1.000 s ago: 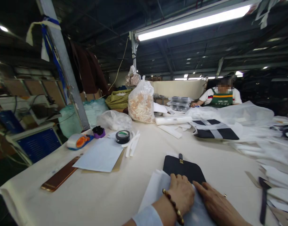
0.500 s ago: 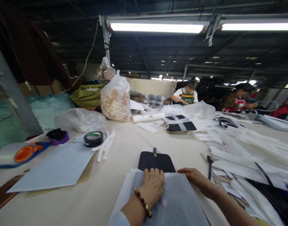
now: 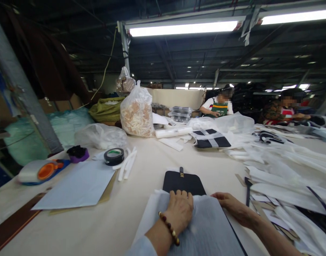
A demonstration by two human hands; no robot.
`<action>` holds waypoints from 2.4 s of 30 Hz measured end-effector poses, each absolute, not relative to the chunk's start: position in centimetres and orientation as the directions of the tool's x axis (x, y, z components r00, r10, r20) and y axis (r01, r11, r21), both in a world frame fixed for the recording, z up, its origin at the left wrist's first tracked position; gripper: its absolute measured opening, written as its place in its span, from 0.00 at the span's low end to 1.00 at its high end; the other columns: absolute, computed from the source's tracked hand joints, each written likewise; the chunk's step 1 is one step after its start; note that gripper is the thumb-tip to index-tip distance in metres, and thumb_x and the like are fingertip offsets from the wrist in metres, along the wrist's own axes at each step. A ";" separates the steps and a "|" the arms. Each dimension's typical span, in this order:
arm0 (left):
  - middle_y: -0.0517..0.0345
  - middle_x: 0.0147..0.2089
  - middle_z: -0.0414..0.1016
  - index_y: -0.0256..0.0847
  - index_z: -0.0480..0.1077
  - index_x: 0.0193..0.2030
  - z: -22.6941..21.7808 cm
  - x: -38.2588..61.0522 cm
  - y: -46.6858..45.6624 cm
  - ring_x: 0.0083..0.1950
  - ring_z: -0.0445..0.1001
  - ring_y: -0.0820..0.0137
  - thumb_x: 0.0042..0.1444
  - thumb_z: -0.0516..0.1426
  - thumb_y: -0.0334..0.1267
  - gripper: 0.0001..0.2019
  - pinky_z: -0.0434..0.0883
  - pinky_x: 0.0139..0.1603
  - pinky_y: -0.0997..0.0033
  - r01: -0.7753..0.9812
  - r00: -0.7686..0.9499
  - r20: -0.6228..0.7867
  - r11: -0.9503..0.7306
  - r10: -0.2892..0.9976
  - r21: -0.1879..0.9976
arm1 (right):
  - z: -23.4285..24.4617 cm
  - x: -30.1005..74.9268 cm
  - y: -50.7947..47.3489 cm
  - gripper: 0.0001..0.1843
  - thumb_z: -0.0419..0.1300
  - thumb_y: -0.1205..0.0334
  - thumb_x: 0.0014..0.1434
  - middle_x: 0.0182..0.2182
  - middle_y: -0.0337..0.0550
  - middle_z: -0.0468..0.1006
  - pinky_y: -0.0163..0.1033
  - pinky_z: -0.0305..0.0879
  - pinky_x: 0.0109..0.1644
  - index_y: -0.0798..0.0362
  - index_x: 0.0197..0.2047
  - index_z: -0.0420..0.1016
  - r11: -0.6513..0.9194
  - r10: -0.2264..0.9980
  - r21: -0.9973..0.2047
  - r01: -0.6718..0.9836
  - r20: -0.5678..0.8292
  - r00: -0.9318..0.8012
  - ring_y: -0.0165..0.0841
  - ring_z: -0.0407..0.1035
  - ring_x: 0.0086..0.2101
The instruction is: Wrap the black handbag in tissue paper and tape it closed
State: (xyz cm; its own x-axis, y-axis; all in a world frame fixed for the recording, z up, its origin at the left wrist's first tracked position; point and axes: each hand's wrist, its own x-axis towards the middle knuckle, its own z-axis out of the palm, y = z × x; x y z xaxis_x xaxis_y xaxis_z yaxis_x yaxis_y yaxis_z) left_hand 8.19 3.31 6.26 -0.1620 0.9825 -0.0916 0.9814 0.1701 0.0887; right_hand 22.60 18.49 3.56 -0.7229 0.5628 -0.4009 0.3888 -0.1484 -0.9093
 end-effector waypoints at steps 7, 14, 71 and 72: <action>0.41 0.50 0.66 0.30 0.56 0.59 6.0 8.1 3.5 0.50 0.65 0.54 0.57 0.40 0.25 0.22 0.60 0.52 0.50 0.983 -0.156 -0.096 0.164 0.983 0.082 | 3.5 22.8 18.7 0.12 0.60 0.57 0.37 0.22 0.38 0.71 0.38 0.61 0.34 0.55 0.25 0.69 -0.120 0.572 -0.919 0.375 -0.373 -0.730 0.33 0.66 0.27; 0.41 0.50 0.66 0.31 0.56 0.58 6.3 8.1 3.5 0.49 0.65 0.54 0.57 0.40 0.25 0.22 0.62 0.50 0.50 0.982 -0.165 -0.098 0.173 0.981 0.081 | 2.7 22.6 18.9 0.08 0.53 0.57 0.39 0.22 0.37 0.65 0.37 0.57 0.32 0.54 0.21 0.64 0.003 0.667 -0.925 0.381 -0.282 -0.690 0.33 0.60 0.28; 0.51 0.43 0.66 0.40 0.62 0.41 4.6 6.2 3.1 0.47 0.65 0.60 0.60 0.40 0.31 0.12 0.63 0.48 0.57 0.983 -0.159 0.023 0.156 0.987 0.101 | 2.9 17.8 11.5 0.13 0.42 0.67 0.63 0.34 0.46 0.69 0.41 0.50 0.39 0.53 0.35 0.65 0.901 0.432 0.007 0.435 0.098 -0.897 0.38 0.60 0.35; 0.50 0.44 0.66 0.39 0.62 0.41 4.9 6.3 3.0 0.47 0.65 0.61 0.60 0.40 0.31 0.12 0.63 0.48 0.57 0.984 -0.148 0.018 0.145 0.989 0.099 | 3.0 17.8 11.5 0.13 0.42 0.67 0.63 0.34 0.46 0.69 0.41 0.50 0.39 0.53 0.35 0.66 0.900 0.435 -0.001 0.437 0.086 -0.896 0.39 0.60 0.36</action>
